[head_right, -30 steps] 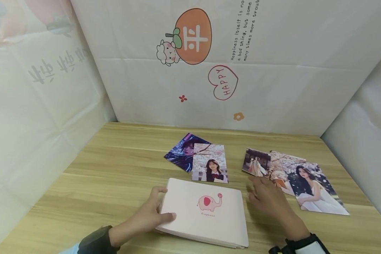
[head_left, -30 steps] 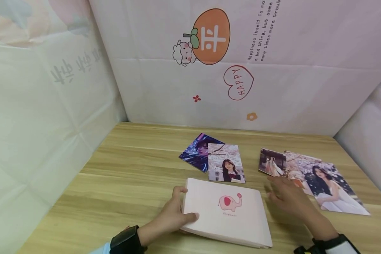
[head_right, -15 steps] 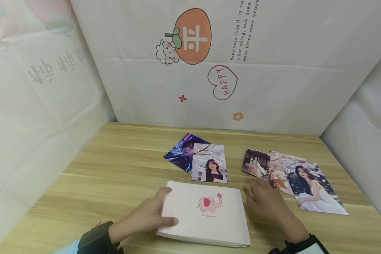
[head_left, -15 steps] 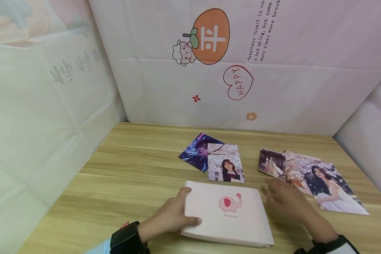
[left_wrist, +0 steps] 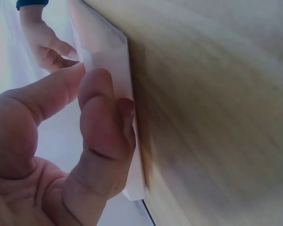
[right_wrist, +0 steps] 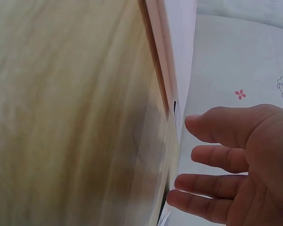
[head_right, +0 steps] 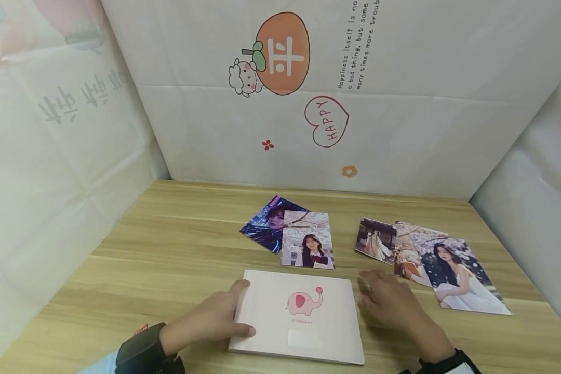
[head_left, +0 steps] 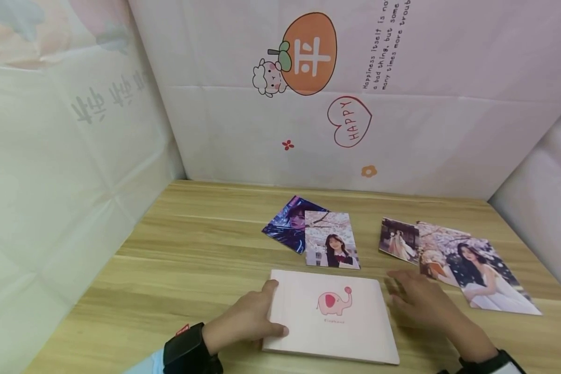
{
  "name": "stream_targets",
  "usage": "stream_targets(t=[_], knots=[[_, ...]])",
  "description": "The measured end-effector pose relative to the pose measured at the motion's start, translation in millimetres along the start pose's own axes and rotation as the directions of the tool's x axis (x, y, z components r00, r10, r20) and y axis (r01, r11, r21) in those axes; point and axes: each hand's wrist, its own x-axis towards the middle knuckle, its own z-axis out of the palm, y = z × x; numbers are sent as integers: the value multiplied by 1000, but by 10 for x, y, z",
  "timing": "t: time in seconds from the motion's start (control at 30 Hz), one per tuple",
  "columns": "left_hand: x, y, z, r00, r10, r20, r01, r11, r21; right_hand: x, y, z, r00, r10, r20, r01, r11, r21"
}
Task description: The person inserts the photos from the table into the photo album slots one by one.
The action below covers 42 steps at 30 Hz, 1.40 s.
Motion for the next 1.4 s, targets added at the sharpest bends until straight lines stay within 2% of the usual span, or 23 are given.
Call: stream_targets(t=[0.13,0.23,0.37,0.47,0.57,0.67,0.83,0.93,1.03,1.13,1.3,1.4], knots=[[-4,-7,9,1000,-9,-3,9,1000,-2,-1,-5,12,1000,8,14,-8,1000,10],[-12,1,3,1000,6,-24,-4,996,90,-10,-2,8,1000,0,23,0,1000,17],[-47,48,-18,994,84,-70,-64,965,254,-54,5,-26,998,-5,68,0,998,61],[-76,116,-53,977,201,-73,-165,925,341,-125,12,-56,991,15,134,-26,996,86],[-86,186,-98,943,333,-12,-301,864,403,-212,22,-78,980,31,199,-48,996,77],[-86,234,-122,891,446,80,-430,776,461,-299,32,-100,972,18,235,-35,997,69],[-60,253,-66,816,543,196,-547,619,563,-413,44,-112,961,15,277,-40,996,84],[-49,249,-10,795,555,244,-575,561,596,-442,43,-113,942,52,330,-93,989,111],[-47,240,27,798,521,305,-589,564,579,-449,38,-104,921,89,380,-147,981,127],[-39,222,60,802,489,343,-593,586,552,-450,36,-89,909,108,403,-170,978,122],[-22,218,103,809,487,329,-584,608,538,-435,37,-79,908,103,407,-158,982,104],[-6,217,127,807,508,301,-580,582,570,-425,34,-81,914,90,396,-141,985,101]])
